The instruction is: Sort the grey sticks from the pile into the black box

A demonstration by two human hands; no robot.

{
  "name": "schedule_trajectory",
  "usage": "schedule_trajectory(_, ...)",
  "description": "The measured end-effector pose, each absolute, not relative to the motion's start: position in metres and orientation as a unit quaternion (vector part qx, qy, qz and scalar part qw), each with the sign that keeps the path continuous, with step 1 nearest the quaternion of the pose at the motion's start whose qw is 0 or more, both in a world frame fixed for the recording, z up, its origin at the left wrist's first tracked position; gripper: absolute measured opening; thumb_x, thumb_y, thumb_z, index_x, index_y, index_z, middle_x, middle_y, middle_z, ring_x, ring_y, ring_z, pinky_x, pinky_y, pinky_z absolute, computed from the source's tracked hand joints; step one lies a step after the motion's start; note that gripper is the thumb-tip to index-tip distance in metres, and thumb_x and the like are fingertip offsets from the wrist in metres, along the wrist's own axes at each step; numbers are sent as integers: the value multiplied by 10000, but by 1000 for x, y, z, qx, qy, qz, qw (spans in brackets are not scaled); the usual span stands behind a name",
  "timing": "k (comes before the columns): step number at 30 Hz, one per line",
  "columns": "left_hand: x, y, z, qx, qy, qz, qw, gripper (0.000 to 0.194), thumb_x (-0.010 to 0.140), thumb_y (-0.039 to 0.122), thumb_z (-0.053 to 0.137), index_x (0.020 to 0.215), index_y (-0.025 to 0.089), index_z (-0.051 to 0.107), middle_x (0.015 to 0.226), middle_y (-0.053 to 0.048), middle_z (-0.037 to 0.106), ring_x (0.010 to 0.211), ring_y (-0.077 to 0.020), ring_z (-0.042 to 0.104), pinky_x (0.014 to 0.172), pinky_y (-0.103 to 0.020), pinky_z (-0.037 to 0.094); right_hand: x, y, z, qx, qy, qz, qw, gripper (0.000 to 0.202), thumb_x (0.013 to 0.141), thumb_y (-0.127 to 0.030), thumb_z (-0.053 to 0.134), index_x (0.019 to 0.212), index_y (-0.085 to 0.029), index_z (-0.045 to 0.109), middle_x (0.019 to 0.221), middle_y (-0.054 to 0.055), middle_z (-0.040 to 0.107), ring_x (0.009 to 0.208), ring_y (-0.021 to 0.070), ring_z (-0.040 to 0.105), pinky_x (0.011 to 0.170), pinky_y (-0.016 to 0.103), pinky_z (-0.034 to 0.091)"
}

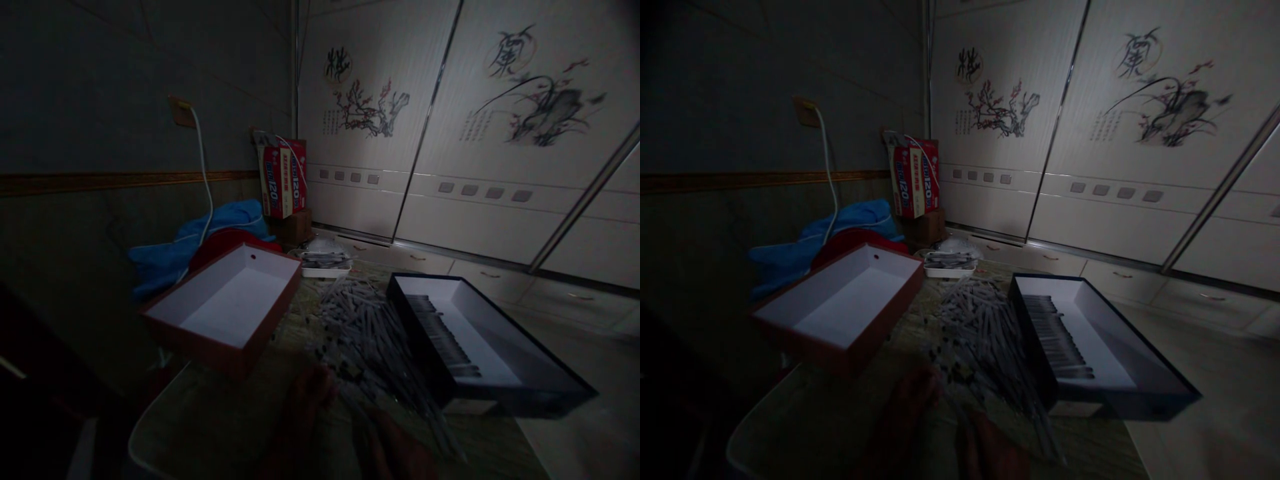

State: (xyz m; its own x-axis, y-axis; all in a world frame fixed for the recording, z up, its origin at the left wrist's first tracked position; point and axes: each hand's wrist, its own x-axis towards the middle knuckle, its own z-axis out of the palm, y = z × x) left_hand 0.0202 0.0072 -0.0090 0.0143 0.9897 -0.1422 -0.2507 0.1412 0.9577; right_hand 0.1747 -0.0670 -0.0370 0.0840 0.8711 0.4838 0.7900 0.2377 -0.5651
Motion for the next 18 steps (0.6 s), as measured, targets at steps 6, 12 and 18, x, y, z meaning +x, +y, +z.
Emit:
schedule_trajectory(6, 20, 7, -8, 435, 454, 485, 608, 240, 600, 373, 679, 638, 153, 591, 498, 43, 537, 492, -98, 459, 508, -215, 365, 177, -66, -34, -610, -689, 60, 386, 404, 889, -465, 319, 991, -249, 645, 742, 39, 725, 583, 168, 686, 535, 206, 524)
schedule_trajectory(12, 19, 1, -3, 454, 456, 451, 619, 195, 613, 333, 654, 636, 148, 598, 485, 45, 535, 470, -96, 456, 497, -216, 362, 195, -58, -27, -551, -780, -63, 289, 317, 907, -387, 336, 966, -275, 626, 724, 17, 701, 588, 148, 661, 529, 198, 486)
schedule_trajectory(18, 28, -7, -10, 371, 485, 479, 630, 260, 636, 417, 653, 715, 172, 619, 633, 23, 596, 530, -96, 499, 495, -195, 382, 195, -60, -24, -545, -784, -182, 234, 317, 908, -295, 327, 976, -203, 623, 709, 65, 681, 582, 183, 634, 548, 261, 470)
